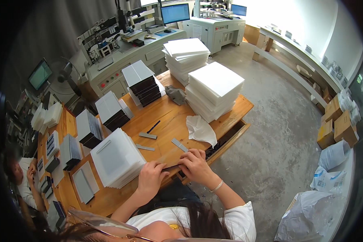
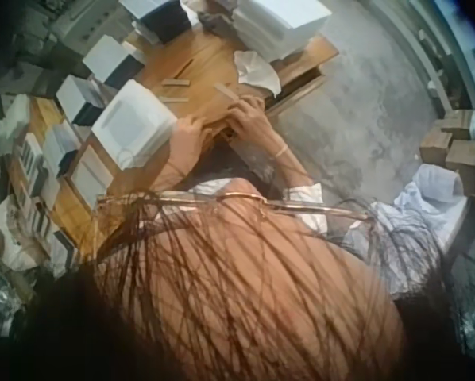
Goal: The person handles small rectangular strips by hand, picking them up, turning them over, aligning edges, and placing a foam sheet over a stack on the table.
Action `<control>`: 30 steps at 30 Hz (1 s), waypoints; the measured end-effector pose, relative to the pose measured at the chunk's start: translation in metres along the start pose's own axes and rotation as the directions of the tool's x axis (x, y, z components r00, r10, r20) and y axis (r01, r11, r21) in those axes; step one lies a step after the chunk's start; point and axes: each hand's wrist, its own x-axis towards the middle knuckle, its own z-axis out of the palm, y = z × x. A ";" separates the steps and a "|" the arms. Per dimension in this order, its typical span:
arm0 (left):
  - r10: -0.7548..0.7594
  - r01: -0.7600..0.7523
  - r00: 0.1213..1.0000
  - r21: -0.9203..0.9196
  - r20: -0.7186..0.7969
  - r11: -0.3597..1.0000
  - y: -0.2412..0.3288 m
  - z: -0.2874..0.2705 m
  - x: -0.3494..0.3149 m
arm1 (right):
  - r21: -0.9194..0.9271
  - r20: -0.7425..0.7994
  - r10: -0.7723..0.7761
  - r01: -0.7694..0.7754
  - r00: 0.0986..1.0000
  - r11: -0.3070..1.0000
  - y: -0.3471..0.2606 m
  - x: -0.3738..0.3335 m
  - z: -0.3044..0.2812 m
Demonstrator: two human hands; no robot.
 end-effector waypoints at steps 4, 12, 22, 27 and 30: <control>-0.012 0.010 0.997 0.022 0.081 1.000 -0.006 0.006 -0.007 | 0.028 0.034 -0.004 0.003 0.999 1.000 -0.002 -0.003 -0.002; -0.124 0.163 0.983 -0.339 0.134 0.926 -0.007 0.008 0.003 | 0.232 -0.088 0.100 -0.077 0.991 0.970 -0.007 -0.003 -0.006; -0.355 0.516 0.856 -0.647 0.375 0.561 -0.005 0.006 0.008 | 0.144 -0.149 0.123 -0.101 0.981 0.984 -0.027 0.005 0.015; -0.251 0.292 0.956 -0.393 0.155 0.872 0.002 0.004 0.009 | 0.067 -0.108 0.172 -0.166 0.979 0.984 -0.035 0.000 0.028; -0.177 0.188 0.982 -0.198 0.069 0.962 0.002 0.012 0.006 | 0.041 -0.148 0.230 -0.226 0.962 0.973 -0.040 -0.007 0.040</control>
